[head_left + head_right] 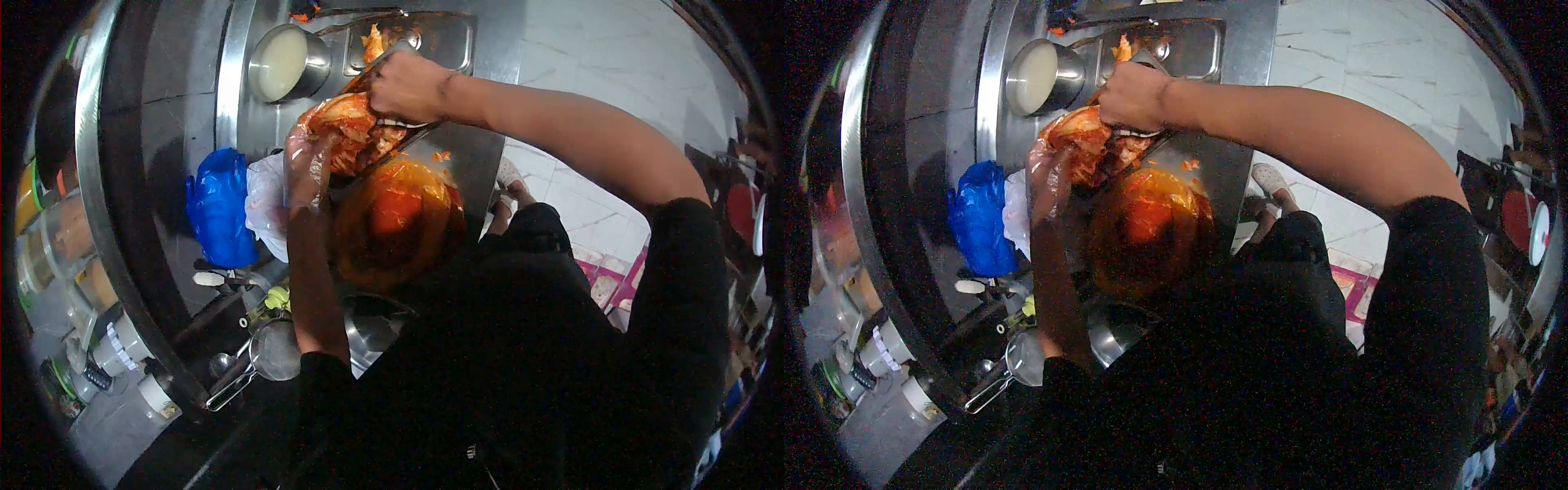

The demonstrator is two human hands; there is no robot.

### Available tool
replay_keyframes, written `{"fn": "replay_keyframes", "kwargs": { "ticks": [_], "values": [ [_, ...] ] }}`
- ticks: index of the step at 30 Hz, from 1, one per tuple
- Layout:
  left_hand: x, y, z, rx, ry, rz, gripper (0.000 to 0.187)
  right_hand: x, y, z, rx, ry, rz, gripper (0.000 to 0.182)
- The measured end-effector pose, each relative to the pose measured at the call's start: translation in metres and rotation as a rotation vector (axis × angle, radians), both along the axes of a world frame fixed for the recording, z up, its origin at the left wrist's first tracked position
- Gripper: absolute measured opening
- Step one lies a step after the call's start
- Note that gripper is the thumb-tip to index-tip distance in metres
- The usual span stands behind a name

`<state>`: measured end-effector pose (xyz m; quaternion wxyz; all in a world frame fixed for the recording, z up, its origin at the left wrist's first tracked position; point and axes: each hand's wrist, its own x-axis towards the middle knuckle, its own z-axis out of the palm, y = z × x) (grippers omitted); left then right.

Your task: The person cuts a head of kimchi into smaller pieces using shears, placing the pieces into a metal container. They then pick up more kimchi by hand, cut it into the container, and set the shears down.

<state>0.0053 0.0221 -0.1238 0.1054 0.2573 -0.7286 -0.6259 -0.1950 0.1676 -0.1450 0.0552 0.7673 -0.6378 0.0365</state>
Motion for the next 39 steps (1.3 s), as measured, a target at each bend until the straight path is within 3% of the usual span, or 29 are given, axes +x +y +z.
{"fn": "replay_keyframes", "kwargs": {
  "ticks": [2, 6, 9, 12, 15, 18, 20, 22, 23, 24, 25, 26, 27, 29, 32, 34, 37, 39],
  "values": [
    [0.003, 0.003, 0.005, -0.073, 0.014, 0.066, 0.036, 0.0, 0.005, -0.003, 0.002, -0.052, -0.017, 0.016],
    [0.013, -0.024, -0.021, 0.043, 0.179, 0.045, 0.037, -0.003, 0.002, -0.002, 0.096, -0.082, -0.163, 0.014],
    [0.014, -0.026, -0.021, 0.114, 0.181, 0.072, 0.037, -0.005, -0.008, -0.032, -0.346, 0.031, -0.091, 0.013],
    [0.011, -0.017, -0.012, 0.117, 0.164, 0.105, 0.036, -0.003, -0.004, -0.007, -0.055, -0.045, -0.002, 0.013],
    [0.018, -0.024, -0.011, 0.129, 0.126, 0.175, 0.034, -0.003, 0.007, -0.009, -0.054, -0.057, -0.017, 0.013],
    [0.017, -0.02, 0.005, 0.229, 0.11, 0.278, 0.033, -0.012, 0.032, 0.001, -0.024, -0.197, -0.214, 0.013],
    [0.024, -0.021, 0.015, 0.245, 0.106, 0.294, 0.034, -0.009, 0.049, -0.019, 0.027, -0.32, -0.371, 0.032],
    [0.046, -0.028, 0.017, -0.631, 0.068, 0.083, 0.034, 0.01, 0.076, -0.034, 0.087, -0.565, -0.485, 0.061],
    [0.053, -0.037, 0.012, -0.728, 0.056, 0.047, 0.035, 0.029, 0.09, -0.031, 0.167, -0.712, -0.553, 0.078],
    [0.059, -0.045, 0.006, -0.826, 0.046, 0.015, 0.036, 0.042, 0.1, -0.006, 0.446, -0.934, -0.592, 0.091],
    [0.063, -0.054, -0.003, -0.586, 0.049, 0.066, 0.037, 0.066, 0.109, -0.032, 0.404, -1.206, -0.539, 0.088],
    [0.06, -0.051, 0.0, -0.367, 0.067, 0.12, 0.04, 0.074, 0.114, -0.028, 0.703, -1.373, -0.492, 0.084],
    [0.056, -0.048, 0.003, -0.152, 0.093, 0.193, 0.042, 0.104, 0.123, -0.051, 0.504, -1.708, -0.429, 0.082],
    [0.041, -0.023, 0.022, 0.21, 0.154, 0.313, 0.048, 0.137, 0.119, -0.078, 0.713, -1.751, -0.335, 0.079],
    [0.043, -0.042, 0.021, 0.654, 0.177, 0.444, 0.055, 0.186, 0.097, -0.114, 0.231, -2.036, 0.09, 0.055],
    [0.048, -0.046, 0.019, 0.7, 0.158, 0.466, 0.054, 0.226, 0.07, -0.149, 0.051, -2.206, 0.252, 0.05],
    [0.046, -0.038, 0.024, 0.66, 0.072, 0.544, 0.052, 0.241, 0.044, -0.143, -0.078, -2.117, 0.251, 0.048],
    [0.041, -0.03, 0.025, 0.586, 0.003, 0.623, 0.051, 0.23, 0.037, -0.122, 0.085, -2.109, 0.16, 0.046]
  ]
}}
